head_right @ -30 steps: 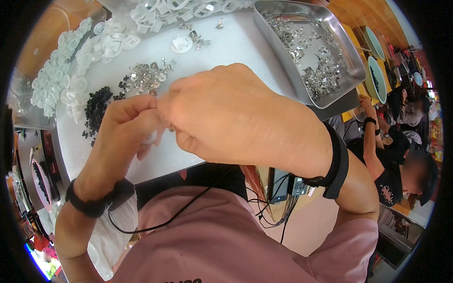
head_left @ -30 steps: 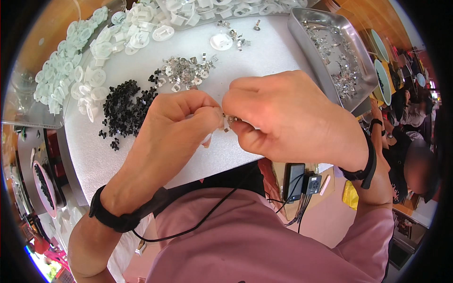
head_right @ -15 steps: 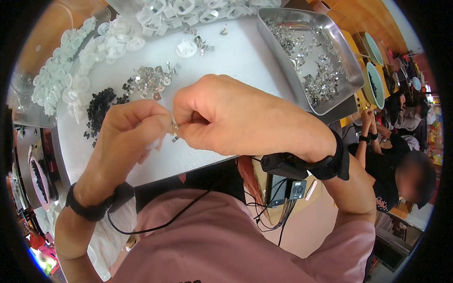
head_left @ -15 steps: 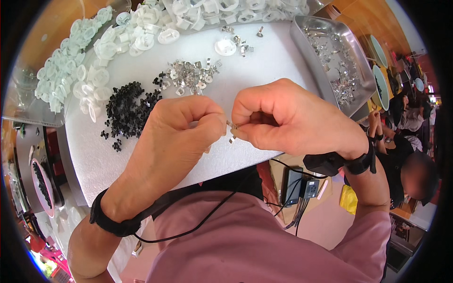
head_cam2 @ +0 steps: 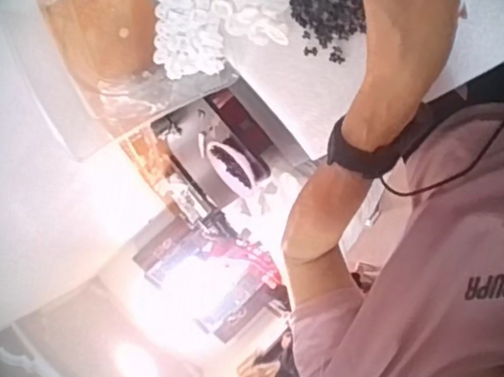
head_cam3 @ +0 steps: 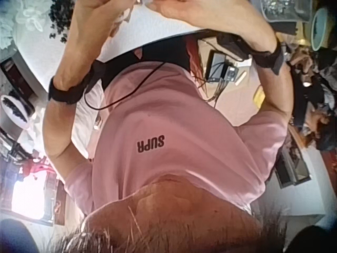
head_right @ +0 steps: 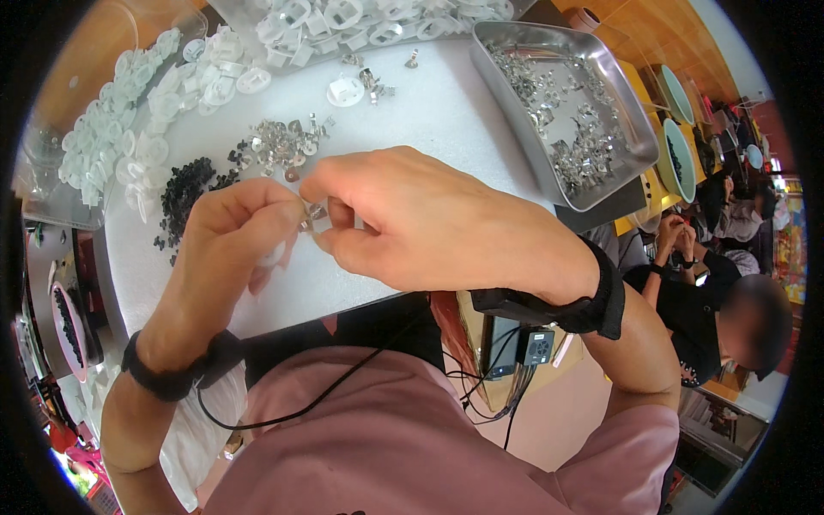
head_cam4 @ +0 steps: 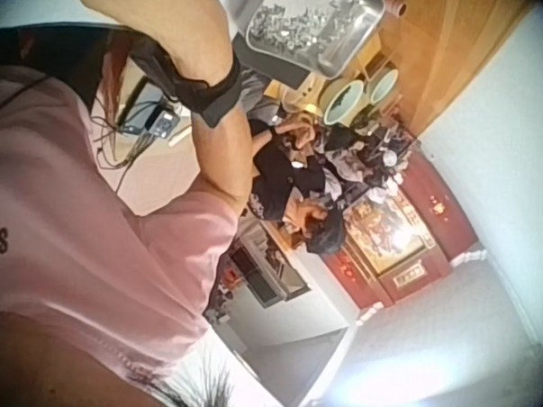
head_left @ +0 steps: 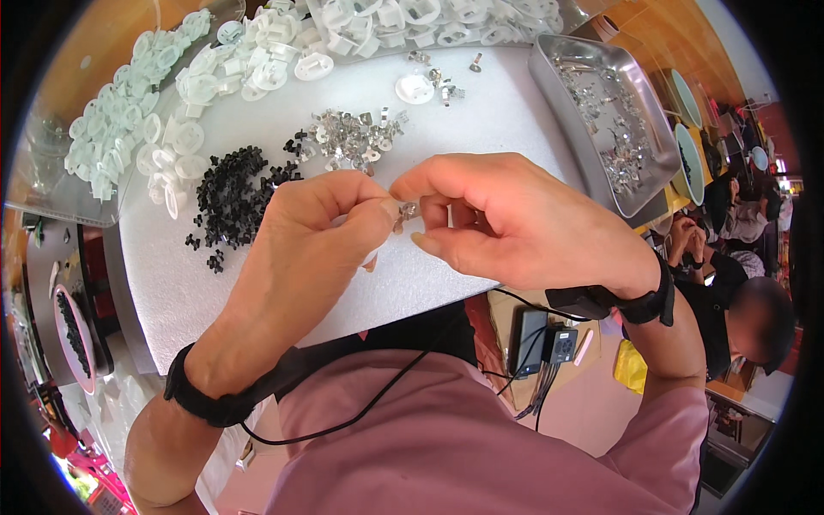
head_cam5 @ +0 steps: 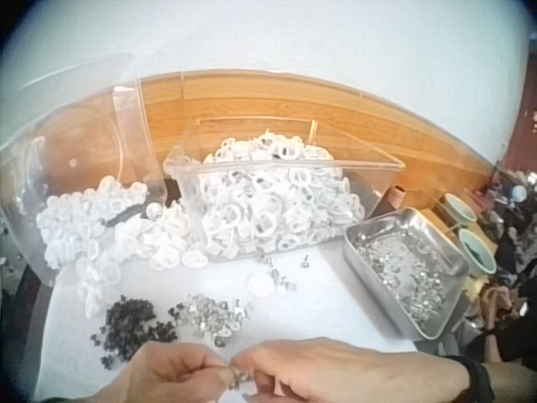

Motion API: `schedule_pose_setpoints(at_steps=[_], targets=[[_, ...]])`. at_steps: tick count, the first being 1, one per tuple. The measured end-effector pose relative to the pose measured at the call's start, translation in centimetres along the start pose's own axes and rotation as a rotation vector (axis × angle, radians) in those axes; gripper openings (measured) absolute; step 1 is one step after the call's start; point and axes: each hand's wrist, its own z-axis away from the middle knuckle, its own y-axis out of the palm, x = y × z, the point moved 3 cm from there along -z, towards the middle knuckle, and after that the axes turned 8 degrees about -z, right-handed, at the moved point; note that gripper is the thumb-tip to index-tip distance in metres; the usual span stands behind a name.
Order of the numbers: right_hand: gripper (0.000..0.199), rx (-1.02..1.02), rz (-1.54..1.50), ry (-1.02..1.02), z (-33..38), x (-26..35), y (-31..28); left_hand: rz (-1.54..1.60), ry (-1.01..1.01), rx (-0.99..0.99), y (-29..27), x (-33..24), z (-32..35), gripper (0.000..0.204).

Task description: Assembling small plastic and metal components at a workbench.

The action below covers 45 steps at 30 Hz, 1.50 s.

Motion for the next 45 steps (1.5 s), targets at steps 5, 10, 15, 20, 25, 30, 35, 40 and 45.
schedule_pose_setpoints(at_steps=[5, 10, 15, 20, 25, 30, 35, 40, 45], targets=[[0.012, -0.023, 0.046, -0.011, -0.3, -0.3, 0.1, -0.023, 0.006, 0.0, 0.2, -0.3, 0.0, 0.019], [0.014, 0.007, 0.132, -0.012, 0.2, 0.5, -0.1, -0.035, 0.022, 0.018, 0.3, -0.5, 0.1, 0.018], [0.014, -0.065, 0.254, -0.274, 0.6, -0.2, 0.3, -0.085, 0.072, 0.019, 0.7, 0.7, -0.2, 0.015], [0.017, 0.122, 0.227, -0.051, 0.4, -0.2, 0.1, -0.244, 0.092, 0.0, 1.0, 0.7, 0.1, 0.014], [0.017, 0.107, -0.015, 0.145, 0.2, 0.9, -0.5, -0.349, 0.104, -0.012, 0.5, -0.1, 0.1, 0.014], [0.018, 0.092, 0.174, -0.015, 0.1, 0.5, -0.2, -0.313, 0.135, -0.035, 0.5, 0.3, 0.2, 0.013], [0.018, 0.12, 0.152, 0.072, 0.0, 0.9, -0.4, -0.329, 0.177, -0.08, 0.1, 0.4, 0.1, 0.014], [0.019, 0.102, 0.237, -0.045, 0.0, 0.8, 0.3, -0.354, 0.096, -0.036, -0.4, 0.6, 0.2, 0.013], [0.021, 0.087, 0.291, -0.146, -0.2, 0.7, 0.7, -0.352, 0.125, -0.078, -0.5, 0.9, 0.5, 0.013]])
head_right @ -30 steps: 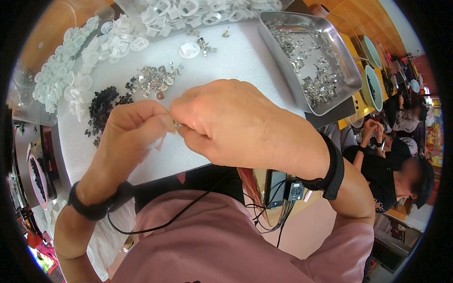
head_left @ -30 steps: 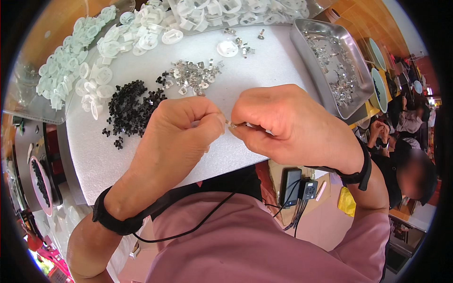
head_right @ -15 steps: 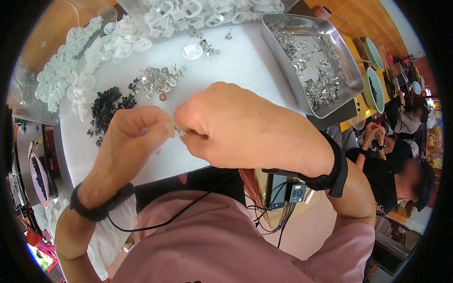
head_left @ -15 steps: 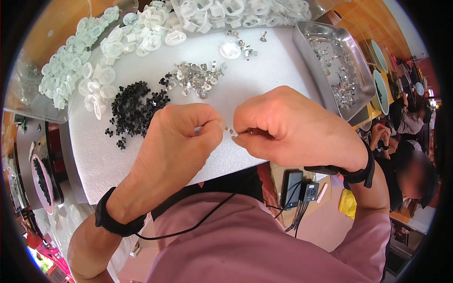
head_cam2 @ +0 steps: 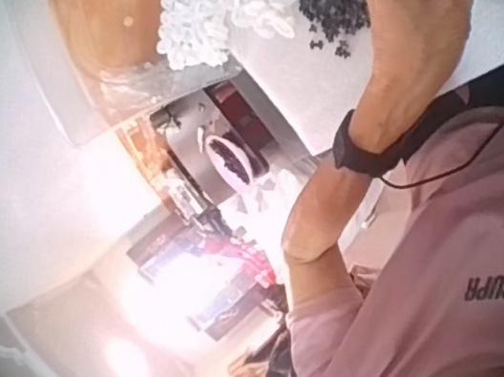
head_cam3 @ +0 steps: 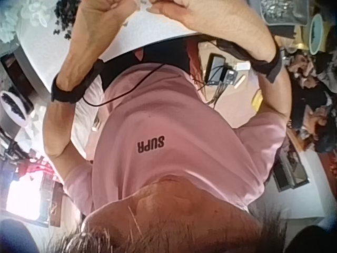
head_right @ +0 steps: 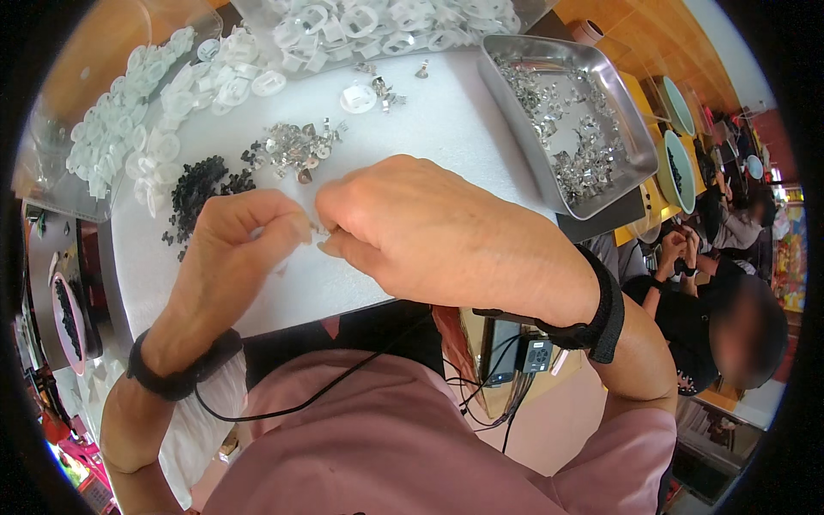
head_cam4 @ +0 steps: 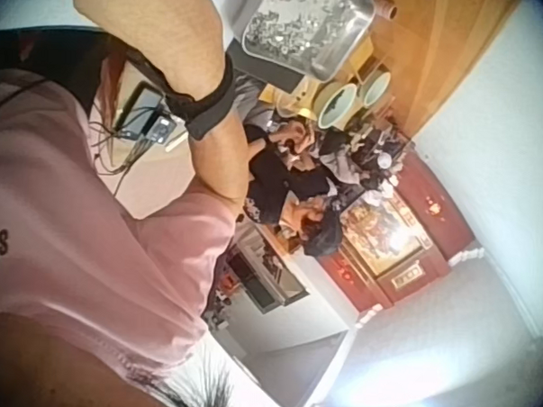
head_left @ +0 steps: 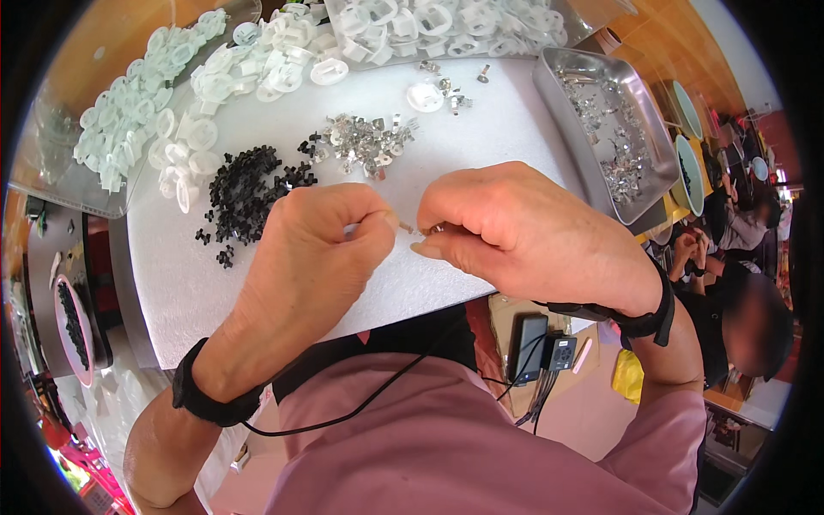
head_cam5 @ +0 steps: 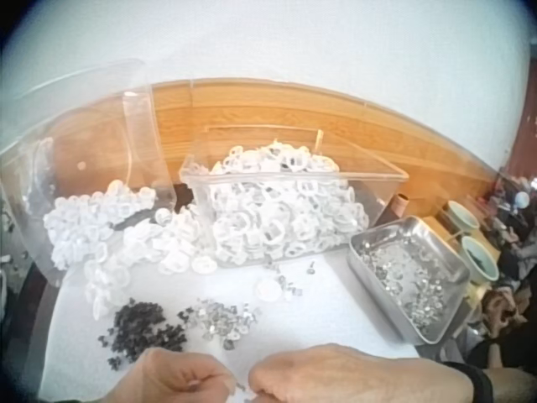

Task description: Assembling small plastic and metal components at a workbench.

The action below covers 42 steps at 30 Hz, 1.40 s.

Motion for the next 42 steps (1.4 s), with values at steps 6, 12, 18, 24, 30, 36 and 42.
schedule_pose_setpoints(at_steps=[6, 12, 18, 24, 30, 36, 42], targets=[[0.019, -0.064, -0.178, 0.082, -0.2, -0.1, -0.4, 0.041, 0.065, -0.036, 0.1, -0.5, 0.1, 0.012], [0.017, 0.065, -0.538, 0.254, 0.5, -0.2, 0.3, 0.024, 0.078, -0.078, -0.1, 1.1, 0.4, 0.013], [0.018, -0.024, -0.077, 0.272, -0.2, -0.9, -0.8, 0.052, 0.019, -0.058, -1.0, 1.4, 0.6, 0.019], [0.01, -0.208, 0.092, 0.095, -0.8, -2.5, -0.3, 0.218, -0.131, 0.0, -1.9, 0.6, 0.4, 0.029], [0.007, -0.255, 0.249, 0.146, -0.9, -2.2, -0.8, 0.44, -0.206, 0.082, -2.0, 2.2, 0.7, 0.035], [0.009, -0.319, 0.132, -0.266, -1.3, 0.9, -0.1, 0.532, -0.174, 0.09, -2.2, 2.2, 1.0, 0.04], [0.01, -0.151, 0.115, -0.16, -2.7, 1.4, 2.0, 0.666, -0.174, 0.113, -2.2, 1.9, 0.9, 0.04]])
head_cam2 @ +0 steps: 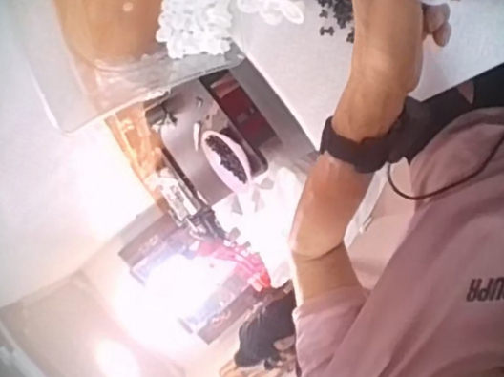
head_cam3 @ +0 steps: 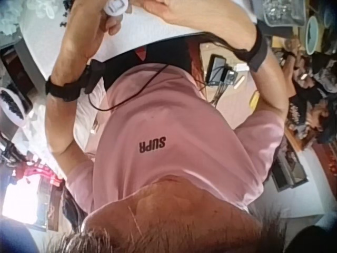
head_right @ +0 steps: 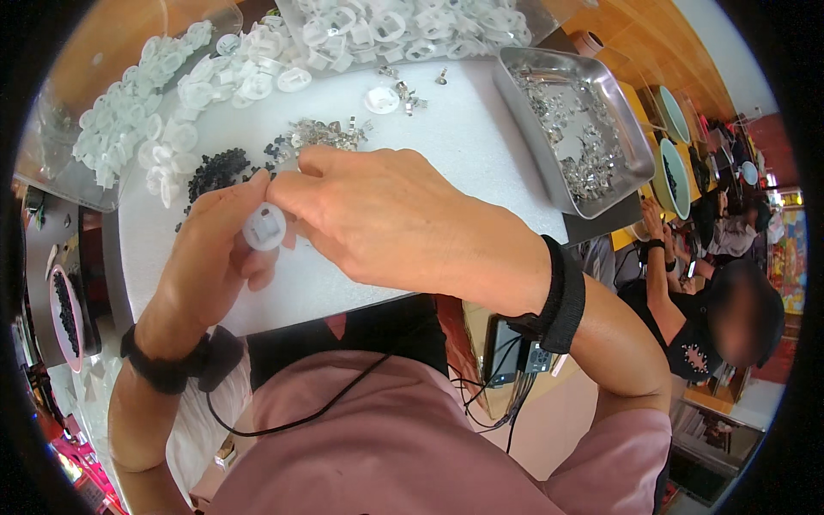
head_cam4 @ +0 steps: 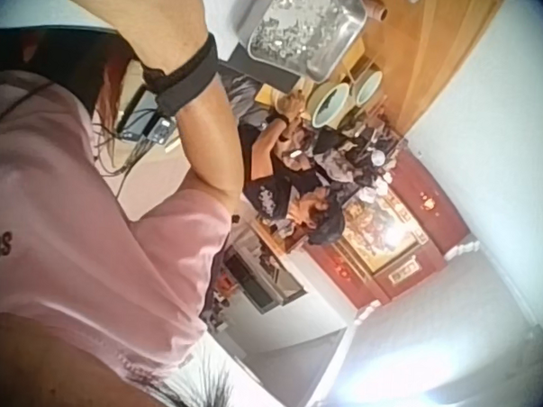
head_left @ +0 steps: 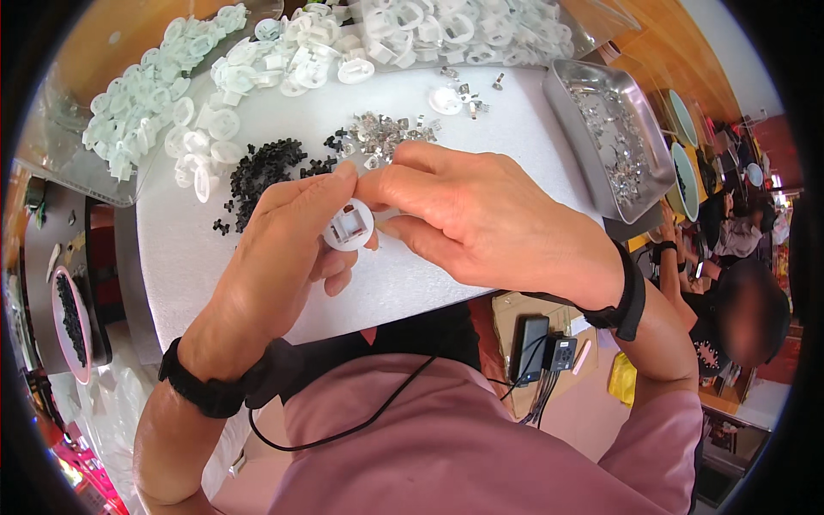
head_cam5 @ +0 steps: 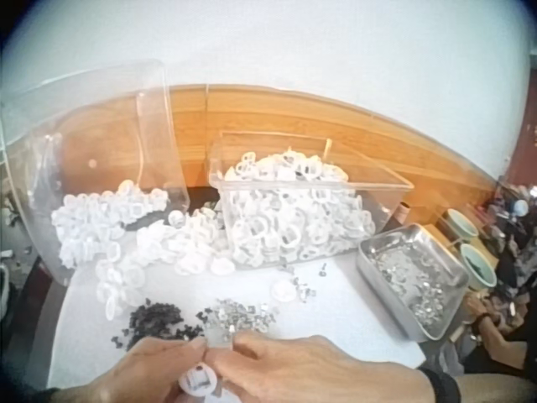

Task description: Assembling small plastic and metal components at a workbench.

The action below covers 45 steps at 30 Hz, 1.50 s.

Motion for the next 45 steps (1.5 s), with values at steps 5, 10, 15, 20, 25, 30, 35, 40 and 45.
schedule_pose_setpoints(at_steps=[5, 10, 15, 20, 25, 30, 35, 40, 45], targets=[[0.008, -0.015, 0.107, -0.001, 0.0, -0.4, 0.0, 0.058, -0.017, 0.038, 0.0, 0.3, 0.0, 0.039], [0.007, -0.114, 0.092, -0.146, 0.6, 1.2, -0.4, 0.064, -0.026, -0.007, 0.3, 0.3, 0.1, 0.044], [0.008, -0.005, 0.236, -0.256, 0.6, 1.9, 0.3, -0.026, -0.036, 0.075, 0.1, 0.6, 0.4, 0.052], [0.028, -0.123, 0.238, -0.376, 2.4, 3.5, 1.3, -0.114, -0.05, 0.099, 0.9, 0.6, 3.1, 0.057], [0.03, -0.157, 0.207, -0.421, 4.1, 3.9, 3.5, 0.123, -0.185, 0.171, 0.5, 2.6, 6.1, 0.04], [0.032, -0.241, 0.164, -0.427, 3.8, 4.2, 3.6, 0.188, -0.037, 0.131, 0.6, 3.1, 7.2, 0.039], [0.018, -0.261, 0.218, -0.364, 4.0, 4.5, 3.7, 0.34, 0.129, 0.083, 1.0, 4.2, 6.9, 0.039], [0.028, -0.264, 0.197, -0.374, 3.9, 4.2, 4.0, 0.296, 0.086, 0.039, 1.4, 5.0, 6.2, 0.039], [0.014, -0.285, 0.081, -0.037, 3.2, 0.8, 0.4, 0.339, 0.104, 0.011, 1.0, 5.2, 6.0, 0.037]])
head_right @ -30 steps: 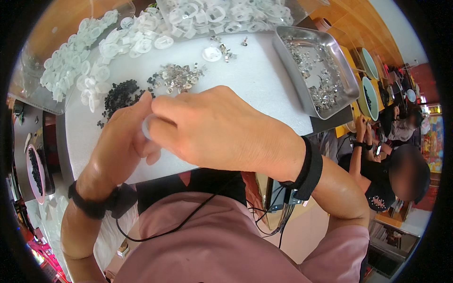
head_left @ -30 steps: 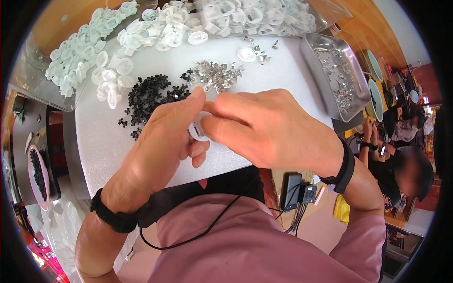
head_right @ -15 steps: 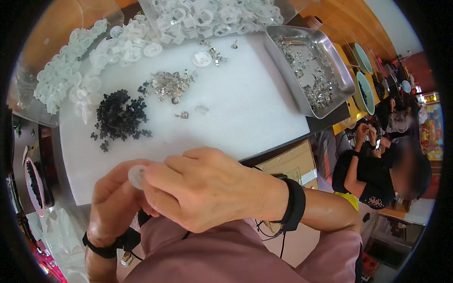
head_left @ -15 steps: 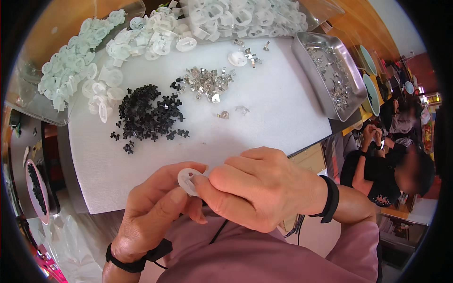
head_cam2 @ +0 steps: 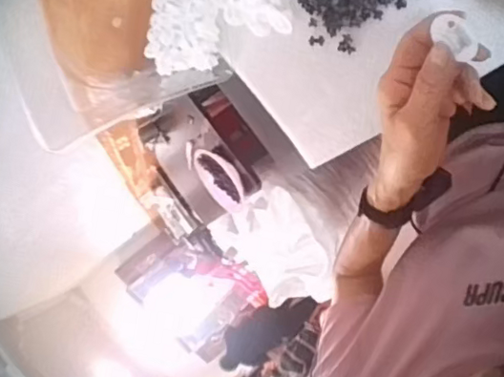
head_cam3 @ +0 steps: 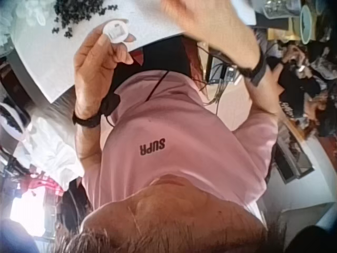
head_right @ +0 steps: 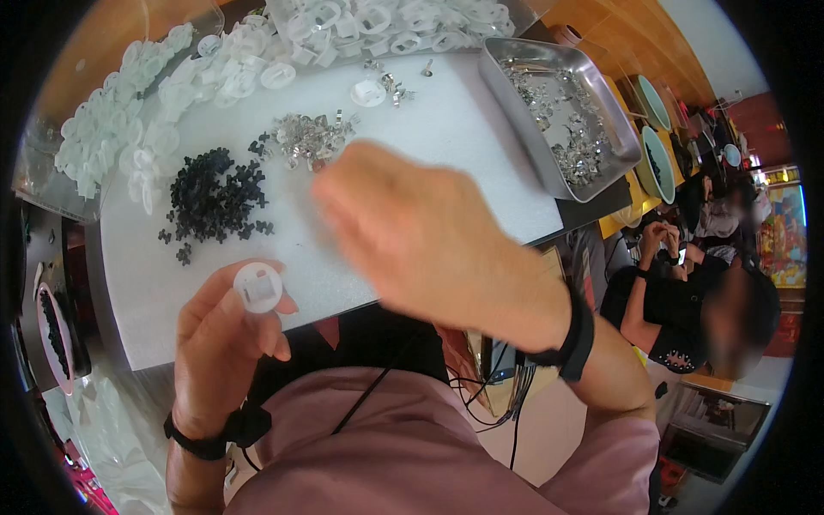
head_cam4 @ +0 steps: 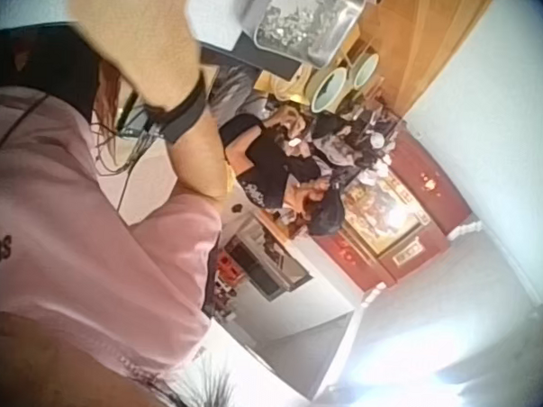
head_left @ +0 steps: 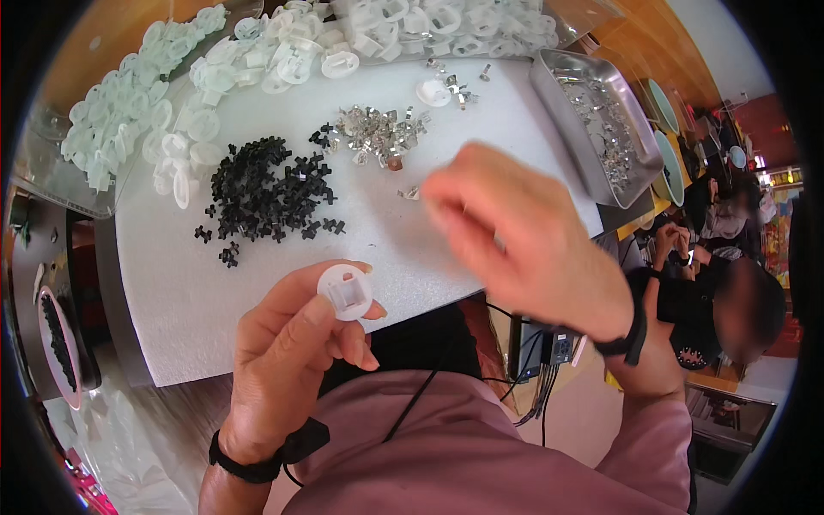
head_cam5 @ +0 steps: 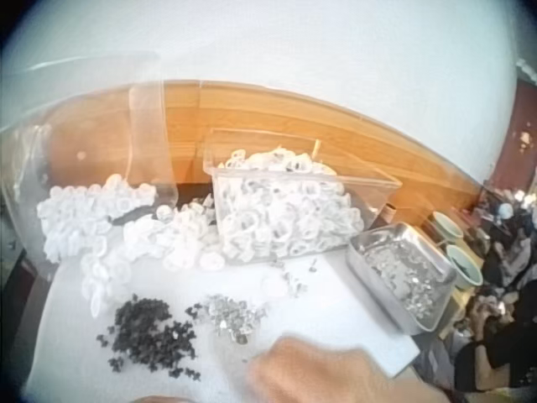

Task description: Assembling small plastic and metal components at a workbench.

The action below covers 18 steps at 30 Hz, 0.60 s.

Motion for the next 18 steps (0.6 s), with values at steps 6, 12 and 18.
schedule_pose_setpoints(at_steps=[6, 12, 18], targets=[[0.009, 0.208, 0.165, 0.217, -1.3, -2.1, 0.1, -0.019, 0.057, -0.098, 0.1, -0.2, -0.1, 0.04], [0.009, 0.252, 0.31, 0.121, -1.7, -2.5, 1.4, -0.077, 0.114, -0.118, -0.3, -0.4, -0.5, 0.042], [0.01, 0.331, 0.444, 0.031, -2.0, -1.4, 1.8, -0.078, 0.156, -0.135, -0.8, -0.2, -0.5, 0.043]])
